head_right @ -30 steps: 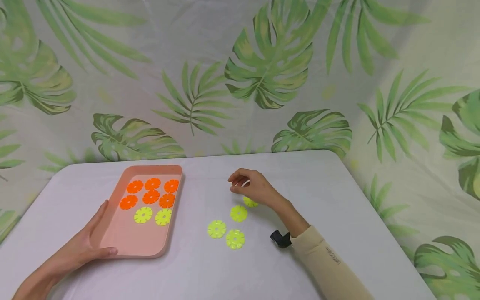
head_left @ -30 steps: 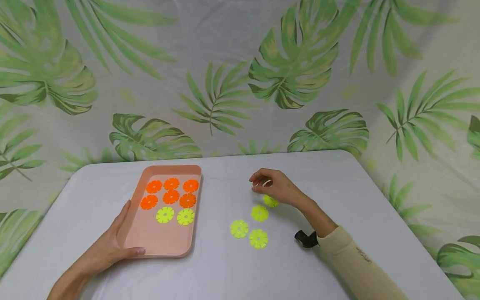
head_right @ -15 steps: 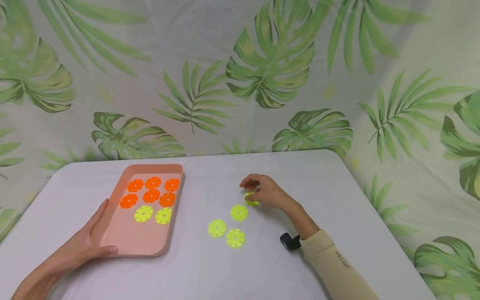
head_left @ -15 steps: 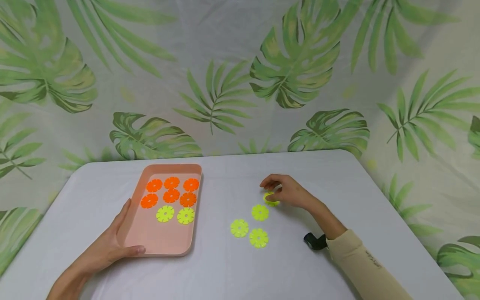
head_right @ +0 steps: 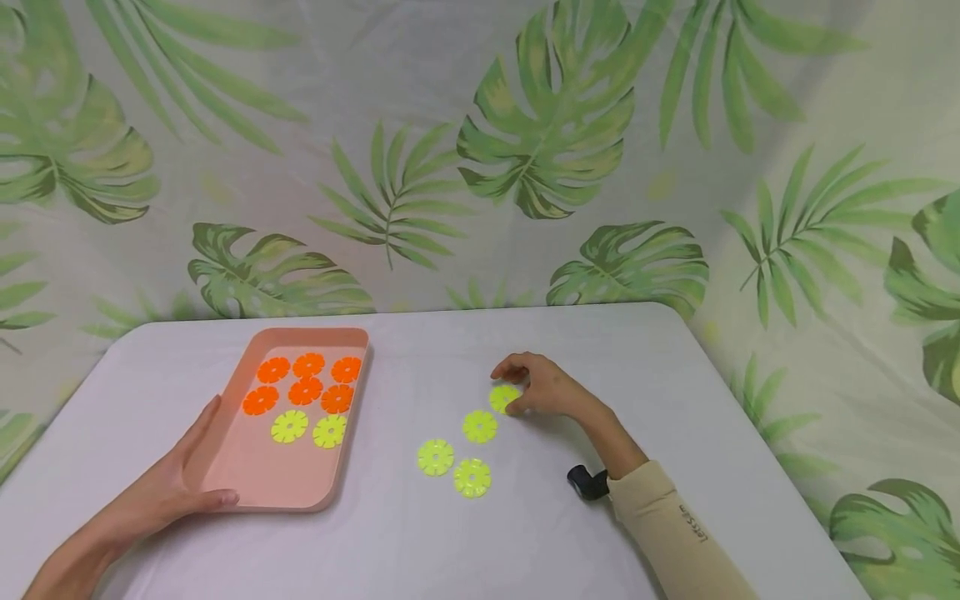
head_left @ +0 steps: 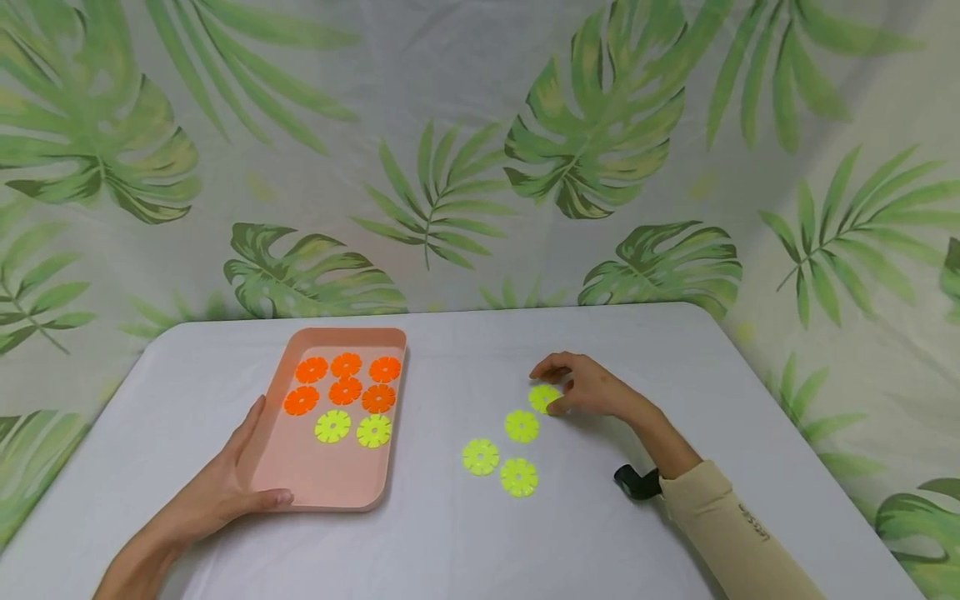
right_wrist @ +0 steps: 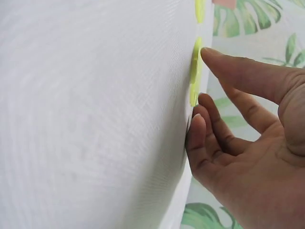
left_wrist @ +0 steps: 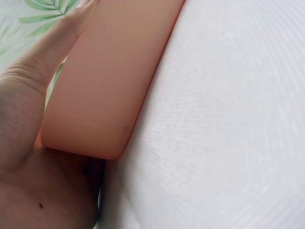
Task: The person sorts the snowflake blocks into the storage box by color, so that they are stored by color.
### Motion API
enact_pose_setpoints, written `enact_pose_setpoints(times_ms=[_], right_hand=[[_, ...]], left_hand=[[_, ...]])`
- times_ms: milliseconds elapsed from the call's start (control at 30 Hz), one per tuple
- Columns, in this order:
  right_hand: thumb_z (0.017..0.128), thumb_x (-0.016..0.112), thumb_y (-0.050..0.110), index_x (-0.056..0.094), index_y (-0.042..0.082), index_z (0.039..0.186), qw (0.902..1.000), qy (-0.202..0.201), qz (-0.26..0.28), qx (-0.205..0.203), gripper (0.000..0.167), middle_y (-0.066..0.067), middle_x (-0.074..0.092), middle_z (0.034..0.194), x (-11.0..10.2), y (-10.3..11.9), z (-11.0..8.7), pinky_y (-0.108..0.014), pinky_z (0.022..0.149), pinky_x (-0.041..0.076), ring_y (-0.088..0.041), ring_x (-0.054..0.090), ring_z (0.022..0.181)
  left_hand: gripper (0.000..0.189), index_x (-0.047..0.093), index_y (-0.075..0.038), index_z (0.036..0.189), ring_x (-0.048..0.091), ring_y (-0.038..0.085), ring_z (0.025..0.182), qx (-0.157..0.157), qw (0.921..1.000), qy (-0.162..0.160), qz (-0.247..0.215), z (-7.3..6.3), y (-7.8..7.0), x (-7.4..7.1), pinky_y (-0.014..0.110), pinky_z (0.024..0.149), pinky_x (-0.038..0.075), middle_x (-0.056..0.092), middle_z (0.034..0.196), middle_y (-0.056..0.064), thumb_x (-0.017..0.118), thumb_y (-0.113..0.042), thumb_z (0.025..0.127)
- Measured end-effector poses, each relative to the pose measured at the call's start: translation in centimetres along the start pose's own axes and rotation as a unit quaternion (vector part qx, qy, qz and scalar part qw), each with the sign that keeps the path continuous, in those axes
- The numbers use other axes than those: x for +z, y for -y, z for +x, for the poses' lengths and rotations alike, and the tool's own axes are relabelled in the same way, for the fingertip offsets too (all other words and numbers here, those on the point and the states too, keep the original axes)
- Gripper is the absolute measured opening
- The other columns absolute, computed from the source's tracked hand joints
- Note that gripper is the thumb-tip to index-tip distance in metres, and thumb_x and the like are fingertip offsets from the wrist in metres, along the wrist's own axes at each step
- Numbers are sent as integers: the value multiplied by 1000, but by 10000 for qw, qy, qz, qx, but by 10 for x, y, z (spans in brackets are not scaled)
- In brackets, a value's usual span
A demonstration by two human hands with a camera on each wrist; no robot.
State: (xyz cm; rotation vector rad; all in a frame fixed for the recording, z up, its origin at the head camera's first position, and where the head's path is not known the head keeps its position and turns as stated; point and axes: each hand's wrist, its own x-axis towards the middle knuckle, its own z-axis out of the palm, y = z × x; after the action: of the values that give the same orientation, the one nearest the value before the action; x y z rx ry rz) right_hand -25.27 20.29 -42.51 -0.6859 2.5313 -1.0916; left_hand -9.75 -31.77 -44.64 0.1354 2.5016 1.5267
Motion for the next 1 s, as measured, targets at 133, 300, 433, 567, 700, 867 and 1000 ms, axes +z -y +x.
enact_pose_setpoints(times_ms=[133,300,433,567,700,867,1000], right_hand=[[81,86,5,69,5,125,9998,83,-133,101,47,-13,68,129,-2,1,0,-38,94,49,-29,59,116],[82,86,6,70,5,126,9993,163,-279,164,47,-12,69,127,-2,1,1,-37,95,49,-27,58,112],[83,87,8,71,5,125,9988,228,-367,229,45,-12,69,122,-3,1,2,-35,93,48,-25,57,106],[83,86,9,73,5,122,9982,238,-488,273,41,-12,68,116,-4,4,2,-34,89,48,-24,57,101],[85,84,8,76,6,116,9979,221,-425,427,33,-11,70,115,-7,7,4,-30,85,51,-22,60,99],[87,82,6,76,4,112,9979,291,-188,550,26,-12,73,110,-10,7,5,-28,80,54,-20,63,95],[87,81,5,75,3,110,9985,319,-76,432,24,-13,71,104,-11,6,5,-30,79,54,-20,62,93]], left_hand=[[130,-10,-45,165,3,52,152,-13,10000,-5,36,0,-2,0,82,113,6,-9,175,22,85,-15,82],[130,-9,-46,165,4,52,152,-18,10000,-20,55,0,-2,0,81,113,7,-8,175,23,85,-15,82],[130,-9,-45,165,4,51,151,37,10000,-27,-23,0,-1,0,79,114,5,-8,175,22,85,-13,82],[130,-9,-45,165,5,51,151,20,10000,-20,-37,0,0,1,79,113,6,-8,175,22,85,-13,82],[130,-9,-46,165,5,51,151,-40,10000,-17,-9,0,0,1,80,113,7,-8,175,23,85,-14,82],[130,-10,-46,165,7,50,150,-64,10000,-7,20,0,-2,0,79,112,9,-8,175,23,85,-15,82],[130,-10,-45,165,6,51,152,-92,9999,-13,96,0,-2,0,81,112,9,-8,175,23,85,-16,82]])
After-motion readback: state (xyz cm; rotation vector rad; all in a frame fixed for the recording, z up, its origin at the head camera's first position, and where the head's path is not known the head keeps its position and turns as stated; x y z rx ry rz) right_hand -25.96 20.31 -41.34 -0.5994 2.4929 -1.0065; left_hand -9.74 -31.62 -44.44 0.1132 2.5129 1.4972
